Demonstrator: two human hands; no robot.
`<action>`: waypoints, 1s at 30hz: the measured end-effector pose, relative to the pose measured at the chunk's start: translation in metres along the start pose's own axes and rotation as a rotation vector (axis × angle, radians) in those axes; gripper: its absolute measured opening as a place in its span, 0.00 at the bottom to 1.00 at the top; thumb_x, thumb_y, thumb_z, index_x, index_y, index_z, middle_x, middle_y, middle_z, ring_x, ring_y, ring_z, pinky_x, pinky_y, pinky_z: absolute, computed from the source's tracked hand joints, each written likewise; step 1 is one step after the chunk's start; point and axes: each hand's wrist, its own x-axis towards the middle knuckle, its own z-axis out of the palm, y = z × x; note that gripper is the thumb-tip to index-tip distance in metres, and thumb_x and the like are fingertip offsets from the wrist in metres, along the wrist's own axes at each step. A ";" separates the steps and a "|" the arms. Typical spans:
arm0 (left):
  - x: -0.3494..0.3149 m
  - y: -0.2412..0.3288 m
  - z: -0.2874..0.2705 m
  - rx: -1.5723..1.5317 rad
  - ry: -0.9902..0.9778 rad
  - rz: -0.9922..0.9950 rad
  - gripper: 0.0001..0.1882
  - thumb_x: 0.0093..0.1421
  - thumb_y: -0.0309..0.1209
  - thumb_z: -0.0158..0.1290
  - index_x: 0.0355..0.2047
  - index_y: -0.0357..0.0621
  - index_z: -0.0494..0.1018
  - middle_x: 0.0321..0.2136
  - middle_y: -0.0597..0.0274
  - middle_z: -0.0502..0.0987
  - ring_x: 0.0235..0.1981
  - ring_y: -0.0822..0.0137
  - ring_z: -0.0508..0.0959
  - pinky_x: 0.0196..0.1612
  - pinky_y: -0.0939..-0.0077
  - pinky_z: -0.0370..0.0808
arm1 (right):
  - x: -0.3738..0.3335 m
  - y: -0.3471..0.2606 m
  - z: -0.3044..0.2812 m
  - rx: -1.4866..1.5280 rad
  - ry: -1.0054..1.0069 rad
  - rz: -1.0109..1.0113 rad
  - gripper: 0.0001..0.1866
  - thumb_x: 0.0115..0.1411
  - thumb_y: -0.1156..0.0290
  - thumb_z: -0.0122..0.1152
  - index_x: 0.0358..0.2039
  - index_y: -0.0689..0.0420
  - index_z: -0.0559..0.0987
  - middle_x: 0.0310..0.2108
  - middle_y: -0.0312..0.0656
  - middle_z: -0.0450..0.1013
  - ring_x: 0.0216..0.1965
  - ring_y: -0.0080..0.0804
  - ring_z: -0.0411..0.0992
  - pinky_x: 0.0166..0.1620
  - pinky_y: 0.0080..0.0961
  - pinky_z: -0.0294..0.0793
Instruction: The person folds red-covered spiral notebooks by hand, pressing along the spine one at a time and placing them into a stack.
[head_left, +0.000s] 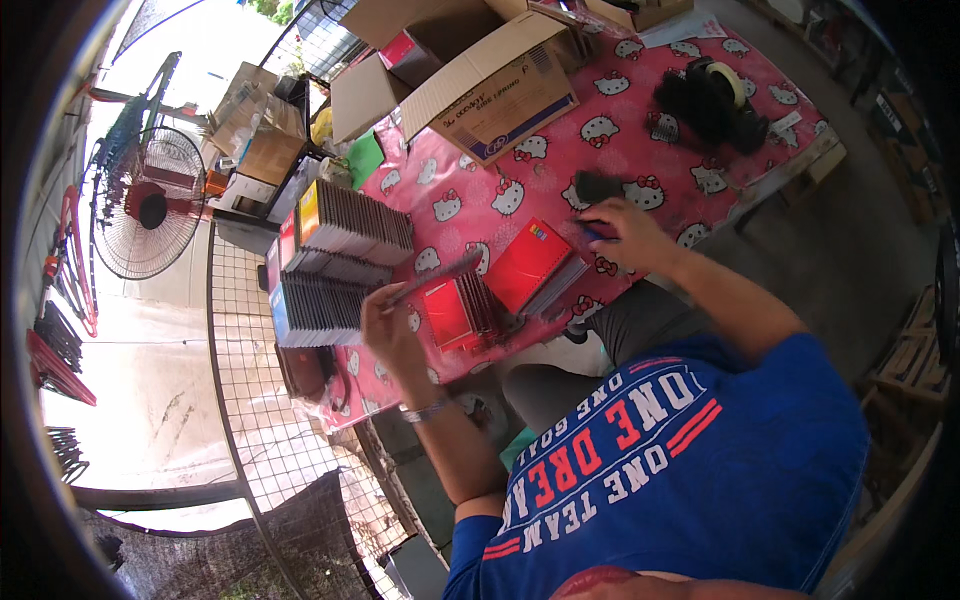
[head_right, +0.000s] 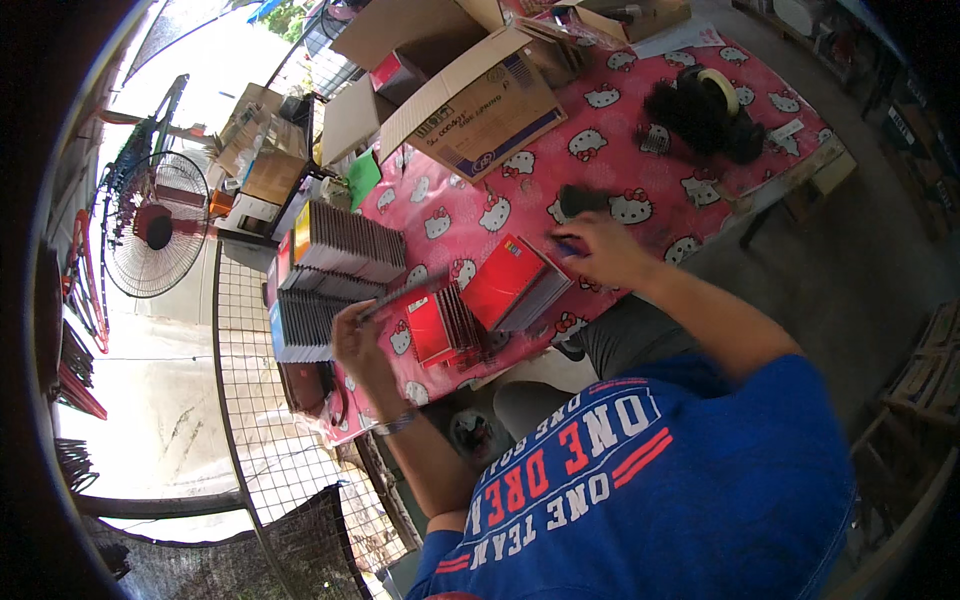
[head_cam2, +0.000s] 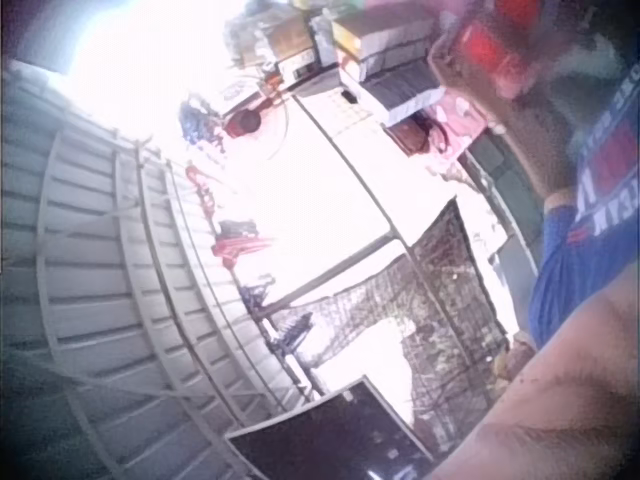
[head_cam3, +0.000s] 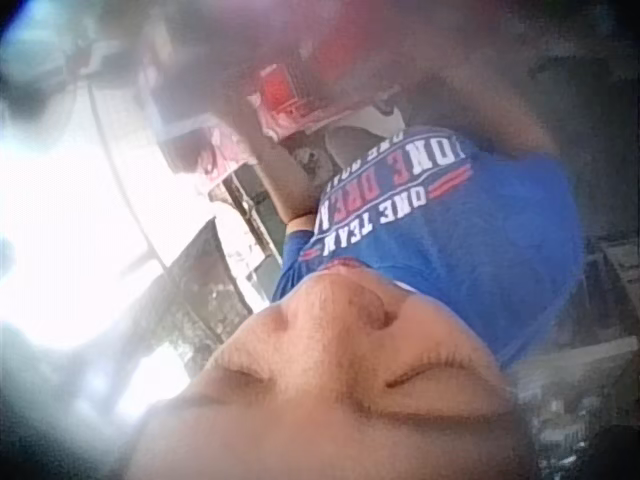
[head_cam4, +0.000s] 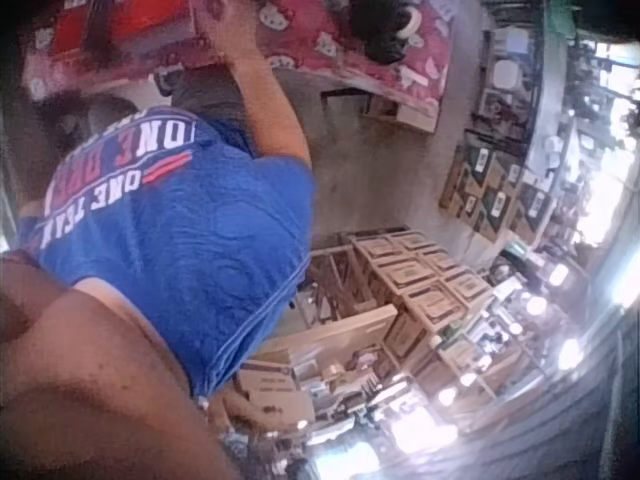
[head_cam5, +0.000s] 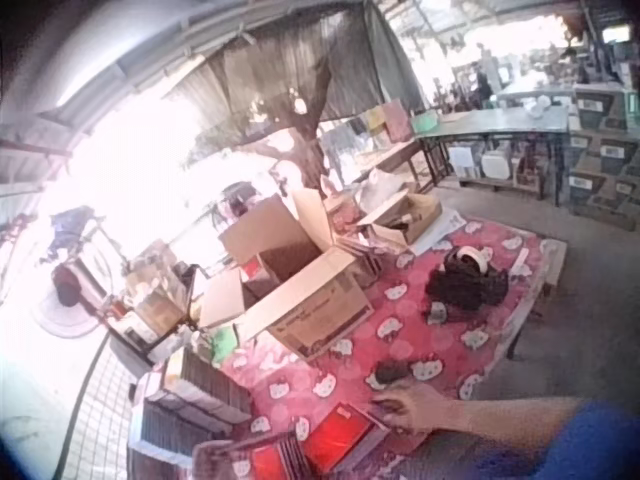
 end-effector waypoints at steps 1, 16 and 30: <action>0.011 0.010 -0.011 0.088 -0.080 -0.065 0.12 0.54 0.15 0.46 0.34 0.38 0.77 0.26 0.67 0.76 0.30 0.75 0.75 0.33 0.84 0.70 | -0.012 0.032 -0.002 -0.154 0.018 0.043 0.27 0.45 0.62 0.68 0.47 0.56 0.78 0.42 0.51 0.74 0.46 0.50 0.73 0.52 0.38 0.71; 0.028 -0.113 0.021 0.673 -0.383 0.115 0.16 0.50 0.19 0.48 0.41 0.39 0.75 0.45 0.49 0.75 0.49 0.48 0.73 0.53 0.59 0.69 | 0.057 0.211 -0.096 -1.195 0.154 0.365 0.11 0.60 0.68 0.52 0.40 0.55 0.78 0.47 0.43 0.70 0.50 0.41 0.69 0.51 0.41 0.70; -0.065 -0.023 0.113 0.765 -0.704 0.528 0.18 0.52 0.30 0.56 0.45 0.46 0.73 0.41 0.59 0.75 0.40 0.55 0.78 0.42 0.63 0.76 | 0.039 0.202 -0.082 -0.934 0.133 0.349 0.13 0.57 0.69 0.56 0.42 0.55 0.77 0.45 0.48 0.70 0.46 0.47 0.72 0.49 0.42 0.72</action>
